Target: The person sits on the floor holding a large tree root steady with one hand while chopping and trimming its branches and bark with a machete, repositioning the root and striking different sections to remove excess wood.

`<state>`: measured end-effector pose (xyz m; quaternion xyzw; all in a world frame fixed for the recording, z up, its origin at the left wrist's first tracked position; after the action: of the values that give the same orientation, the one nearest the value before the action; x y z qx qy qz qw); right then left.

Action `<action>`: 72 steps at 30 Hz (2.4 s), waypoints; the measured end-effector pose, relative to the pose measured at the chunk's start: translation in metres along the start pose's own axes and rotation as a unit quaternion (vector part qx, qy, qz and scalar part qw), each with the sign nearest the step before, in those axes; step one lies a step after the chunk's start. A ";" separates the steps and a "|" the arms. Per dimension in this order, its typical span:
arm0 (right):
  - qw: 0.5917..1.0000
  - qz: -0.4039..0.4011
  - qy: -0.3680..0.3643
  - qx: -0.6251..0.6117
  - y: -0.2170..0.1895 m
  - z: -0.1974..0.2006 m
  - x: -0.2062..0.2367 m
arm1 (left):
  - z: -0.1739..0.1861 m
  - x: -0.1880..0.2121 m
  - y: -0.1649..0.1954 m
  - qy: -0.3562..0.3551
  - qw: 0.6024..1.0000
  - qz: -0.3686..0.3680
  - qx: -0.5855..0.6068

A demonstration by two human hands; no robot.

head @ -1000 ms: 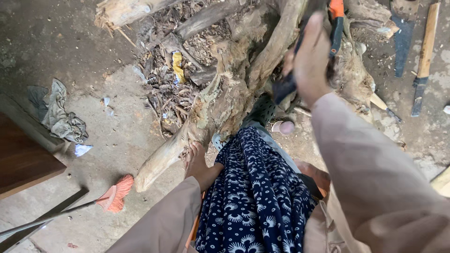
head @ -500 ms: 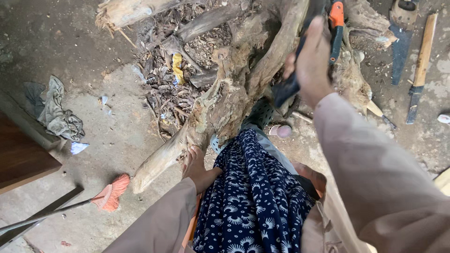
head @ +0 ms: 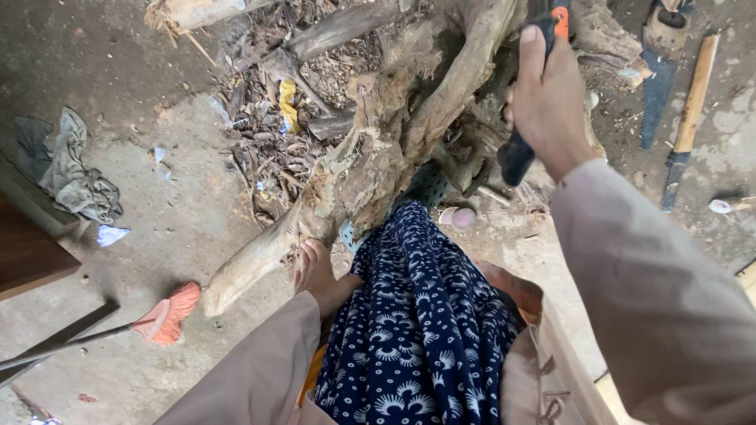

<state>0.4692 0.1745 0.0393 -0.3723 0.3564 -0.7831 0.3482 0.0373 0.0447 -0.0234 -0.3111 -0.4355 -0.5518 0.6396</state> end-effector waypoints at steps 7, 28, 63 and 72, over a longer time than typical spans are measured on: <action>0.958 -0.098 -0.176 0.202 0.018 -0.023 -0.003 | 0.004 -0.003 0.004 -0.008 1.000 0.016 0.016; 0.971 0.169 -0.030 0.168 -0.092 -0.008 -0.031 | -0.006 -0.021 -0.002 0.022 0.998 0.031 0.041; 0.888 -0.398 -0.181 -0.146 -0.043 -0.013 -0.007 | 0.019 0.000 0.083 -0.064 0.998 -0.004 0.009; 0.983 -0.182 -0.025 -0.025 -0.091 0.009 -0.029 | 0.014 0.004 0.091 -0.062 0.998 -0.012 0.025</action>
<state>0.4649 0.2413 0.1077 -0.4586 0.2933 -0.8148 0.1992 0.1229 0.0732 -0.0063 -0.3236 -0.4919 -0.5279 0.6120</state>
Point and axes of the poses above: each hand's wrist, its own x-axis away from the middle knuckle, its own z-axis out of the back of the hand, y = z × x, the point moved 7 cm from there along -x, towards the middle knuckle, and after that the axes turned 7 degrees about -x, right-handed, at the moved point
